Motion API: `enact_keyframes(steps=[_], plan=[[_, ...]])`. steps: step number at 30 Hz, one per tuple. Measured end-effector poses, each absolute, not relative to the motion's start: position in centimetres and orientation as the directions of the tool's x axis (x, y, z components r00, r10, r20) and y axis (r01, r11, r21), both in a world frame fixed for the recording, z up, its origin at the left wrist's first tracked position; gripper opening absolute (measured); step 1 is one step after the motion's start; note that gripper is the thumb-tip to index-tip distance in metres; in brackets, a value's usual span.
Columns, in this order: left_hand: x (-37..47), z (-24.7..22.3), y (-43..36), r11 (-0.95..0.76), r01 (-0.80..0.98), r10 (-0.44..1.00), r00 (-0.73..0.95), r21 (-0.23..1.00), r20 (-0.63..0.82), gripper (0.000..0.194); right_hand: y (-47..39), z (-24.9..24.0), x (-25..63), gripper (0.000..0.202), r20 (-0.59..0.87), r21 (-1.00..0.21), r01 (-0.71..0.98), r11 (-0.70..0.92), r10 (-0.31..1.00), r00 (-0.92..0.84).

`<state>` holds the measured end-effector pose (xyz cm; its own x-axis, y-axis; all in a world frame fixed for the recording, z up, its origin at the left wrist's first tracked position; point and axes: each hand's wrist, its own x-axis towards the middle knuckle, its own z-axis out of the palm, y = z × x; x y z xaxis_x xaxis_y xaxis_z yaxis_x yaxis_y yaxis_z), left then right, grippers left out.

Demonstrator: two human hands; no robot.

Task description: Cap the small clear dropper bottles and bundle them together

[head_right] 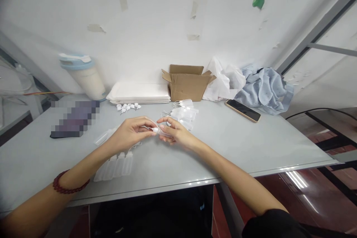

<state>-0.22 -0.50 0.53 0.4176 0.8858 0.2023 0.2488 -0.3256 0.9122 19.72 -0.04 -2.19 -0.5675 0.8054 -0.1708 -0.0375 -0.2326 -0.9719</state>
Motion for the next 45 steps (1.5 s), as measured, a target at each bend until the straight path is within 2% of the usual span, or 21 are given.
enact_keyframes(steps=[6,11,14,18,21,24,30,33,36,40,42,45], plan=[[-0.6,0.6,-0.3,-0.168,0.325,0.890,0.455,0.931,0.001,0.026,-0.3,-1.9,19.3,0.038,-0.137,-0.975,-0.059,-0.216,0.783,-0.607],[-0.7,0.6,-0.1,-0.032,0.371,0.840,0.513,0.928,-0.176,0.037,-0.3,-1.8,19.2,0.041,-0.135,-0.979,-0.041,-0.201,0.780,-0.611],[-0.6,0.9,-0.5,-0.107,0.407,0.836,0.531,0.907,-0.140,0.032,-0.3,-2.0,19.3,0.041,-0.159,-0.976,-0.025,-0.215,0.787,-0.596],[-0.6,0.9,-0.9,-0.295,0.411,0.837,0.547,0.863,0.025,0.021,-0.2,-2.2,19.4,0.041,-0.186,-0.969,-0.027,-0.245,0.798,-0.573],[-0.5,0.6,-0.9,-0.372,0.375,0.838,0.529,0.849,0.133,0.015,-0.2,-2.2,19.4,0.041,-0.211,-0.960,-0.037,-0.278,0.804,-0.556],[-0.4,0.4,-0.8,-0.358,0.338,0.851,0.502,0.870,0.156,0.016,-0.2,-2.1,19.4,0.040,-0.215,-0.959,-0.035,-0.281,0.805,-0.552],[-0.4,0.8,-1.0,-0.182,0.371,0.846,0.531,0.911,-0.047,0.024,-0.3,-2.0,19.4,0.038,-0.171,-0.972,-0.027,-0.232,0.787,-0.593],[-0.4,0.9,-1.0,-0.139,0.360,0.851,0.520,0.923,-0.075,0.025,-0.3,-1.9,19.5,0.037,-0.110,-0.985,-0.036,-0.169,0.772,-0.626],[-0.4,0.9,-0.8,-0.096,0.312,0.884,0.463,0.945,-0.063,0.026,-0.2,-2.0,19.5,0.039,-0.019,-0.999,-0.019,-0.036,0.825,-0.564],[-0.5,1.0,-0.4,-0.070,0.282,0.922,0.385,0.957,-0.046,0.027,-0.2,-2.2,19.6,0.037,0.121,-0.964,0.172,0.200,0.914,-0.388],[-0.4,1.1,-0.6,-0.098,0.285,0.928,0.373,0.953,-0.017,0.025,-0.3,-2.3,19.6,0.037,0.151,-0.944,0.221,0.244,0.917,-0.369],[-0.3,0.9,-1.0,-0.183,0.304,0.933,0.352,0.935,0.068,0.022,-0.3,-2.4,19.7,0.039,0.138,-0.953,0.192,0.234,0.900,-0.414]])
